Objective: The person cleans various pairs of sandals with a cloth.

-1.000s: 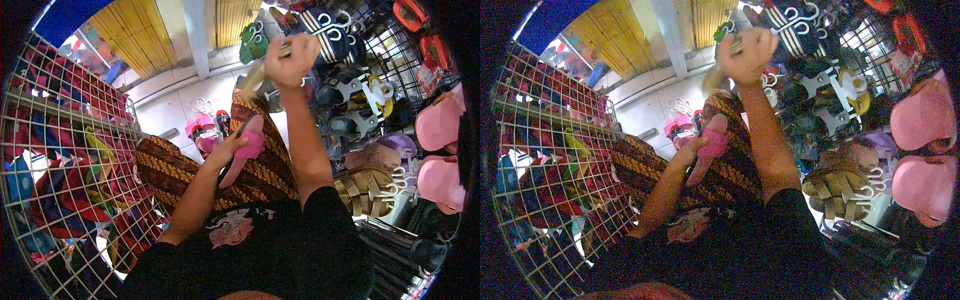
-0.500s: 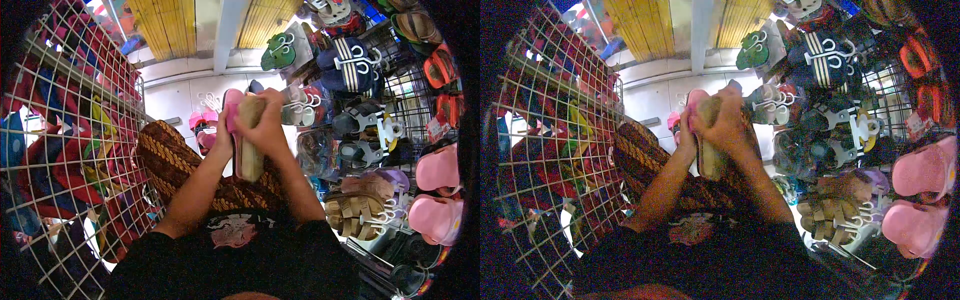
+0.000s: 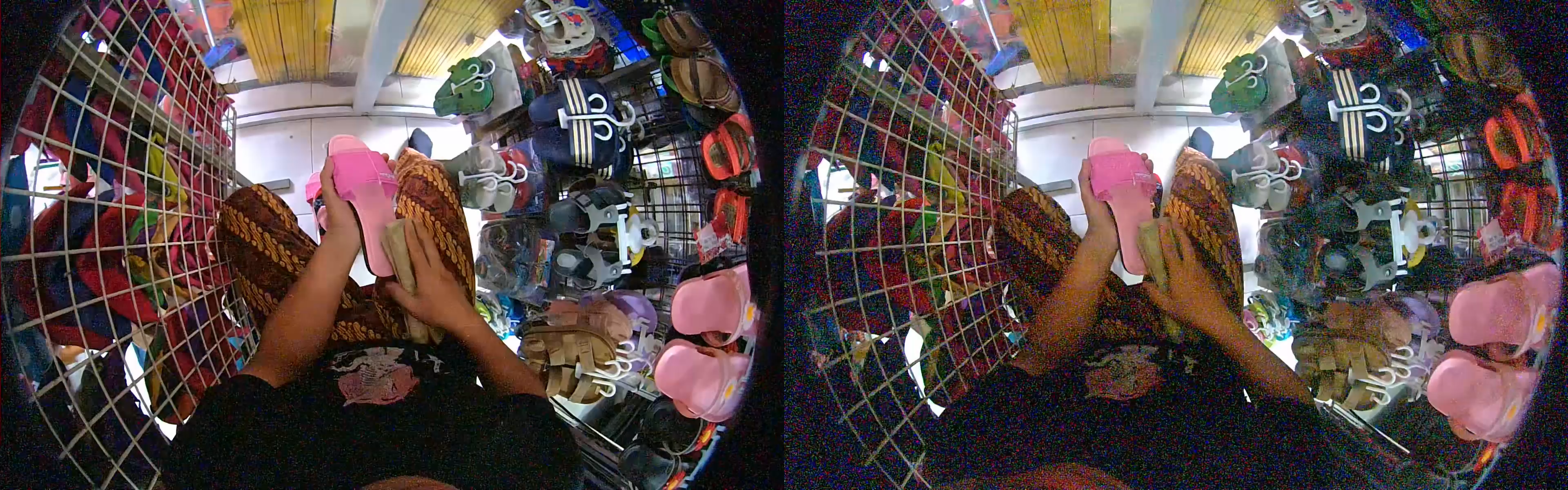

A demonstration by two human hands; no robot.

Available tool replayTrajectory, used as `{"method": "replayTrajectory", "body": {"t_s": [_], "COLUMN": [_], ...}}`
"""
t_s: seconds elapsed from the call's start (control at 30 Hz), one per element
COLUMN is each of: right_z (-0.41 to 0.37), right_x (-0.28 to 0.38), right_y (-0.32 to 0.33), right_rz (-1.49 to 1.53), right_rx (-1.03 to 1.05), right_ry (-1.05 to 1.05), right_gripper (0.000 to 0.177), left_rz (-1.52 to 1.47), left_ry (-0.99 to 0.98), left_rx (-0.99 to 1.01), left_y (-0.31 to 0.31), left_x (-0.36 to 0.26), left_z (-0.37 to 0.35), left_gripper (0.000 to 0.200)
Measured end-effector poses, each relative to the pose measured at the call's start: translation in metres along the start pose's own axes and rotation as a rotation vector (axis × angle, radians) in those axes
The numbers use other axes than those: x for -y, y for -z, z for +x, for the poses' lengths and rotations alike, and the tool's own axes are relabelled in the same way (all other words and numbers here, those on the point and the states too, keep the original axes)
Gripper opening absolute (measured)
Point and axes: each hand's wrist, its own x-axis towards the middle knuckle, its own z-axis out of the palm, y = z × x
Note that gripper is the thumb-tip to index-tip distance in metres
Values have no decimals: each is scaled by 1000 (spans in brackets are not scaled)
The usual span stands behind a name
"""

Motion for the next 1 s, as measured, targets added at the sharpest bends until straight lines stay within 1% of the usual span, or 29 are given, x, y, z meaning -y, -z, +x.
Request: {"method": "replayTrajectory", "body": {"t_s": [0.03,0.07,0.13,0.17,0.23,0.27,0.37,0.4,0.47,0.53,0.57,0.63,0.67,0.77,0.8,0.87,0.9,0.93,1.0], "right_z": [-4,-4,0,-4,-7,-7,-8,-4,-10,-11,-10,-3,-1,-10,-16,-16,-19,-13,-10], "right_x": [-3,-5,-8,-11,-17,-19,-25,-25,-26,-16,-19,-28,-28,-26,-19,-14,-14,-25,-28], "right_y": [2,9,25,29,34,35,33,34,27,29,29,34,37,24,17,13,13,9,14], "right_rz": [61,43,5,-1,-13,-33,-96,-75,-55,-30,-82,-195,-178,-159,-93,-144,-170,-145,-179], "right_rx": [23,-20,-103,-72,-12,-1,39,-48,44,152,132,91,-7,65,111,124,130,71,-29], "right_ry": [-14,-38,-83,-8,148,156,173,141,279,443,386,274,161,282,363,365,363,281,183], "right_gripper": [93,88,80,76,68,70,75,74,74,74,74,73,71,70,72,72,72,66,65], "left_rz": [-19,-30,48,87,89,93,114,128,160,205,227,249,255,216,197,208,213,220,256], "left_ry": [7,55,95,113,104,100,118,120,122,121,122,117,115,147,171,180,187,174,177], "left_rx": [-18,-75,63,132,47,3,-6,24,95,52,30,53,51,94,110,91,82,8,35], "left_y": [-1,-3,13,23,8,2,2,4,5,5,6,8,10,4,4,19,15,11,-2], "left_x": [1,1,1,2,7,9,11,12,13,15,15,16,17,19,18,17,17,19,22], "left_z": [0,0,7,10,0,-5,-9,-10,-8,-9,-9,-5,-5,-6,-8,0,0,-1,-8], "left_gripper": [79,75,78,80,79,79,79,79,78,78,78,78,79,80,80,80,80,80,80]}}
